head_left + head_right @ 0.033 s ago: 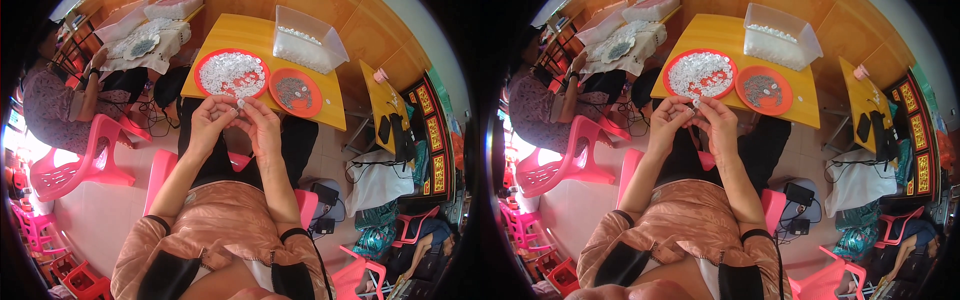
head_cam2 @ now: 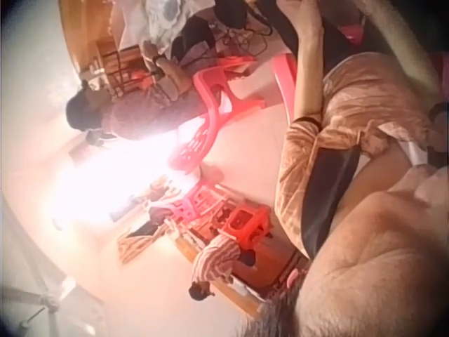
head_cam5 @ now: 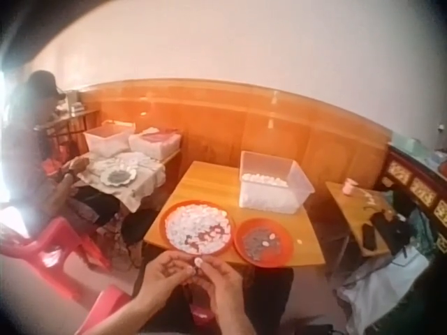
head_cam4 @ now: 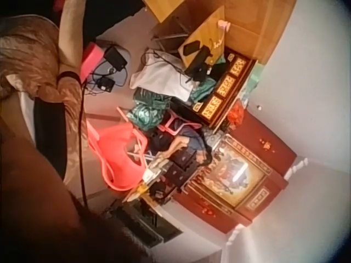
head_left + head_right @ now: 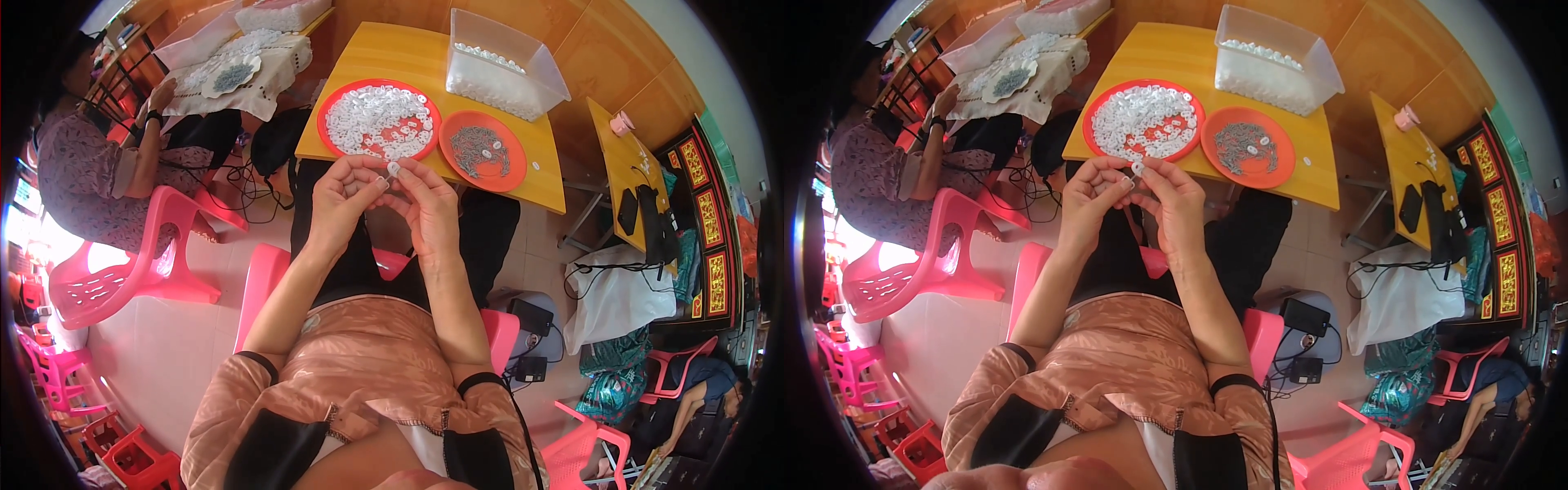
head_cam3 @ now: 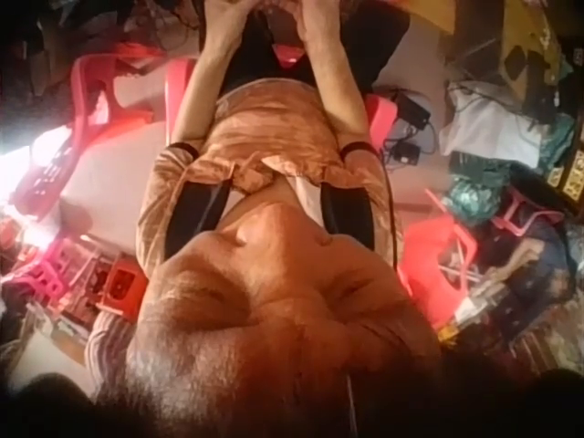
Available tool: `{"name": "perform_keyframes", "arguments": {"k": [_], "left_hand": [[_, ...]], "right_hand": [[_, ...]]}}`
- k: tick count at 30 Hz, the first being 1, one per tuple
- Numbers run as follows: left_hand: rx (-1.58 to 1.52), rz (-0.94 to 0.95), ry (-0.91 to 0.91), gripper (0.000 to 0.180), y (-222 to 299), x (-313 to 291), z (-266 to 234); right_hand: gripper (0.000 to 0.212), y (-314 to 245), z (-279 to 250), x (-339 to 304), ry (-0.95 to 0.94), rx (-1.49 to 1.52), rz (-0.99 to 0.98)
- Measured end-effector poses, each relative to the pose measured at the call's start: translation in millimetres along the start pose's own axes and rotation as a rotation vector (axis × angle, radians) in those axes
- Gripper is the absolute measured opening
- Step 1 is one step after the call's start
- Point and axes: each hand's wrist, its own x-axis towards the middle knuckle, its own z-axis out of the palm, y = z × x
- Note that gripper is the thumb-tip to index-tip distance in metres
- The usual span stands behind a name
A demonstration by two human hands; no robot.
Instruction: Manually assembling small white plastic components by fitting them together.
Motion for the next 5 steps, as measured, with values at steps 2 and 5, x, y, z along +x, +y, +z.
{"name": "perform_keyframes", "arguments": {"k": [2, 5], "left_hand": [[0.009, 0.005, 0.007, 0.026, 0.5, -0.9, 1.1], [0.03, 0.023, 0.014, 0.027, -1.1, -0.6, 0.3]], "right_hand": [[0.02, 2.0, -1.4, 0.8, -0.002, -0.018, -0.012], [0.021, 3.7, -2.9, 1.3, -0.01, -0.052, -0.027]]}}
